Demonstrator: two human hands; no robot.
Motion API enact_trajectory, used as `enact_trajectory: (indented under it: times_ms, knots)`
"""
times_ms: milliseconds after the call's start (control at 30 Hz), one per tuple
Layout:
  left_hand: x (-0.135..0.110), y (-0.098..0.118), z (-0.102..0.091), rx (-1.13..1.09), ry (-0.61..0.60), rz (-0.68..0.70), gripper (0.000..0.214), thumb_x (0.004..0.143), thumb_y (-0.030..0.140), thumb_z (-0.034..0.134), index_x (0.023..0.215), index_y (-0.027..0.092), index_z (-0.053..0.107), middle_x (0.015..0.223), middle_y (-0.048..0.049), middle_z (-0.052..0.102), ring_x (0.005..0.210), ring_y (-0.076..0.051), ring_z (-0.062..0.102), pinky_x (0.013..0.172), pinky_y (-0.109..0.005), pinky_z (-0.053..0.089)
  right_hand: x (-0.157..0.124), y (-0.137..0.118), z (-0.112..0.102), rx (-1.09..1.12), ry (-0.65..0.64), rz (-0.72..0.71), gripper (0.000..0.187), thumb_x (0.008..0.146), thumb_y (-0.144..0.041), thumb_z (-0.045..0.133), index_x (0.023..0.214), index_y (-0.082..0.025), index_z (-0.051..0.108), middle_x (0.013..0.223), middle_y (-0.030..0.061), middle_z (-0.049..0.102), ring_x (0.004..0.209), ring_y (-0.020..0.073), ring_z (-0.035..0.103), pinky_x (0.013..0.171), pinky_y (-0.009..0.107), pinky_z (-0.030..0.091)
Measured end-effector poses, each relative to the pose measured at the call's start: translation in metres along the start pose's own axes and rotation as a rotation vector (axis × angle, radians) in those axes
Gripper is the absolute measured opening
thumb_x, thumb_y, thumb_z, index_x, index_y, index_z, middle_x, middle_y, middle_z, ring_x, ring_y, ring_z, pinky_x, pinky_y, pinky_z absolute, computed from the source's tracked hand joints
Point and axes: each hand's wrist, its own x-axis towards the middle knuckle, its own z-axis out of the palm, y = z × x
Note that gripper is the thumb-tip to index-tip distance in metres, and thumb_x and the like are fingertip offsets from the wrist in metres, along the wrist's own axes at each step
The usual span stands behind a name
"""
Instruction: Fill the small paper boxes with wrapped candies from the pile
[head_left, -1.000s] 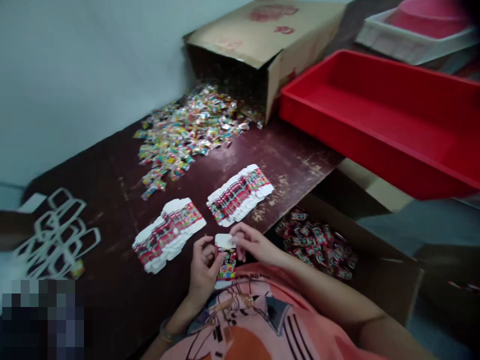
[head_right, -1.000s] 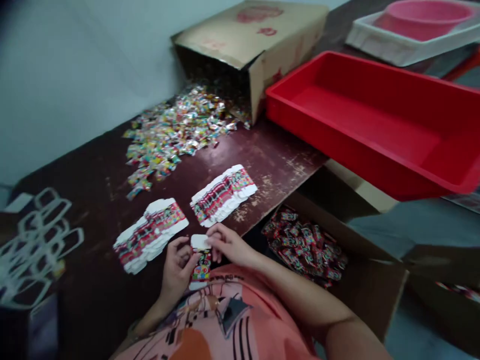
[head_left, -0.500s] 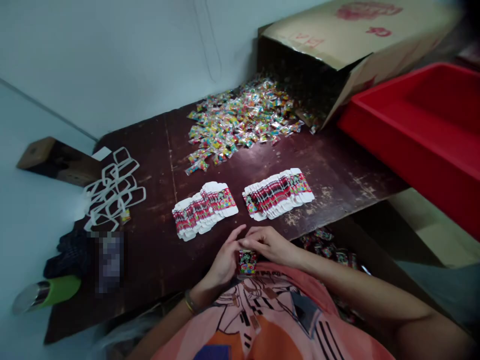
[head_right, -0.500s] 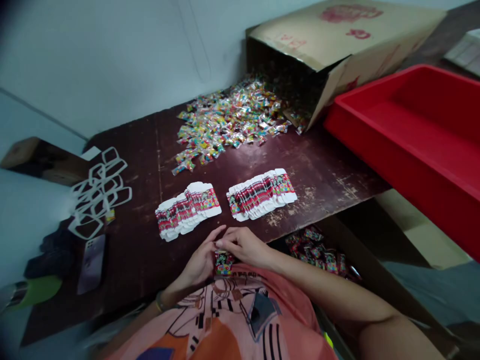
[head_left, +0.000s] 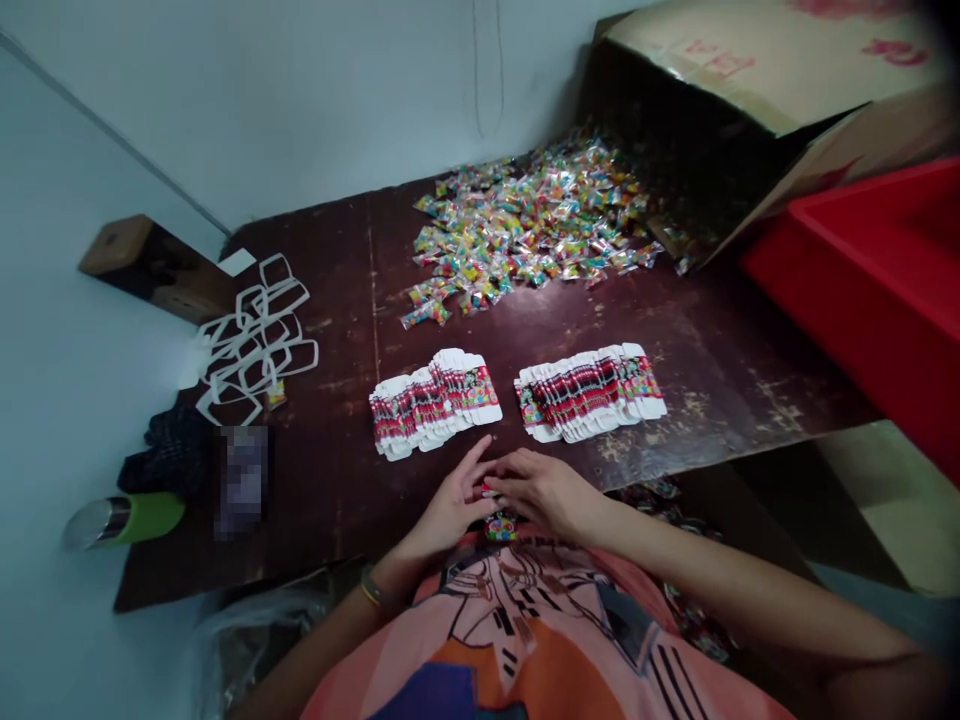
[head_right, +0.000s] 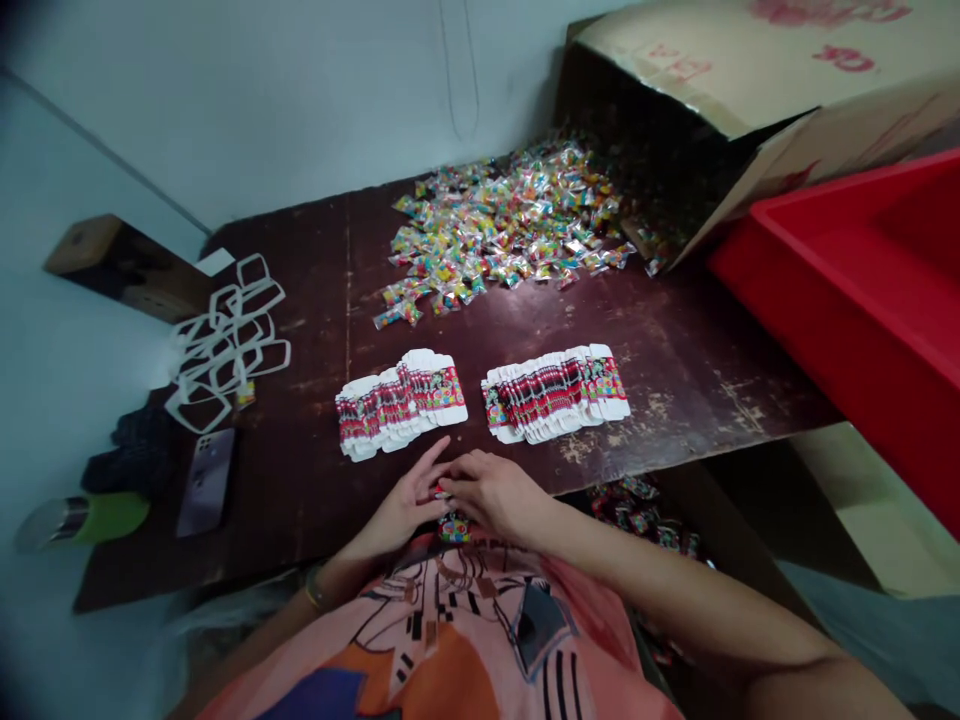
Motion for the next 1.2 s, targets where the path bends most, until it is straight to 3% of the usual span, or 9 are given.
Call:
enact_trajectory:
  times_ms: [100,233,300,367,467,667,833,1033,1200]
  knots:
    - [-0.003,0.022,-0.010,0.186,0.017,0.004,0.088,0.070,0.015,0.064,0.147,0.026,0.022,0.102,-0.0040,0.061,0.090,-0.016,0.058,0.085,-0.030,0.043,0.039,0.033,-0.028,-0.008,-0.036,-0.010,0.025,0.094,-0.028,0.048,0.103,-0.021,0.071,0.102,0.0068,0.064,0.092,0.0170,0.061,0.082,0.029,0.048]
    - [-0.027,0.058,-0.039,0.767,-0.090,-0.079,0.055,0.064,0.011,0.062,0.117,0.026,0.063,0.092,-0.0005,0.064,0.086,-0.018,0.057,0.082,-0.028,0.041,0.124,0.091,-0.079,-0.361,0.256,0.221,0.029,0.091,-0.024,0.050,0.116,-0.017,0.064,0.115,0.0116,0.061,0.104,0.0208,0.056,0.092,0.033,0.043]
    - [-0.040,0.067,-0.054,0.945,-0.124,-0.116,0.035,0.065,0.011,0.059,0.096,0.024,0.071,0.090,-0.0003,0.065,0.086,-0.019,0.056,0.081,-0.028,0.041,0.166,0.109,-0.096,-0.443,0.334,0.246,0.040,0.088,-0.020,0.054,0.127,-0.015,0.056,0.129,0.0156,0.053,0.116,0.0254,0.048,0.098,0.038,0.037]
    - [-0.050,0.067,-0.066,0.989,-0.077,-0.146,0.026,0.066,0.013,0.058,0.089,0.022,0.069,0.086,0.0002,0.065,0.083,-0.019,0.056,0.079,-0.028,0.042,0.199,0.118,-0.102,-0.475,0.354,0.213,0.044,0.084,-0.018,0.059,0.128,-0.018,0.055,0.135,0.0147,0.048,0.124,0.0286,0.040,0.102,0.044,0.031]
    - [-0.050,0.056,-0.073,0.773,0.057,-0.147,0.037,0.070,0.019,0.061,0.107,0.023,0.061,0.097,-0.0025,0.065,0.091,-0.022,0.057,0.084,-0.032,0.044,0.225,0.120,-0.098,-0.497,0.384,0.174,0.028,0.084,-0.016,0.059,0.111,-0.021,0.066,0.129,0.0103,0.055,0.126,0.0283,0.037,0.106,0.048,0.021]
    - [-0.017,0.029,-0.056,0.066,0.170,-0.114,0.042,0.079,0.032,0.059,0.117,0.018,0.047,0.104,-0.0113,0.062,0.089,-0.024,0.062,0.066,-0.034,0.054,0.189,0.117,-0.076,-0.420,0.451,0.239,0.030,0.095,-0.022,0.038,0.096,-0.015,0.068,0.100,0.0106,0.063,0.094,0.0203,0.056,0.086,0.031,0.039]
    - [0.011,0.017,-0.035,-0.014,0.207,-0.121,0.050,0.074,0.027,0.065,0.120,0.018,0.047,0.093,-0.0070,0.064,0.083,-0.020,0.064,0.063,-0.029,0.054,0.143,0.114,-0.071,-0.346,0.435,0.334,0.026,0.094,-0.025,0.041,0.096,-0.017,0.066,0.095,0.0080,0.063,0.086,0.0184,0.058,0.079,0.027,0.041]
    - [0.013,0.015,-0.021,0.036,0.124,-0.141,0.052,0.075,0.031,0.066,0.121,0.018,0.047,0.090,-0.0059,0.063,0.078,-0.018,0.063,0.057,-0.026,0.052,0.162,0.103,-0.068,-0.262,0.461,0.396,0.014,0.079,-0.022,0.063,0.092,-0.017,0.064,0.103,0.0127,0.060,0.102,0.0263,0.052,0.085,0.034,0.041]
    - [-0.001,0.016,-0.026,0.032,0.234,-0.126,0.047,0.077,0.035,0.065,0.117,0.017,0.049,0.090,-0.0062,0.063,0.079,-0.018,0.062,0.058,-0.026,0.053,0.143,0.074,-0.063,-0.024,0.388,0.289,0.022,0.086,-0.027,0.054,0.106,-0.019,0.051,0.090,0.0034,0.063,0.084,0.0171,0.059,0.075,0.029,0.046]
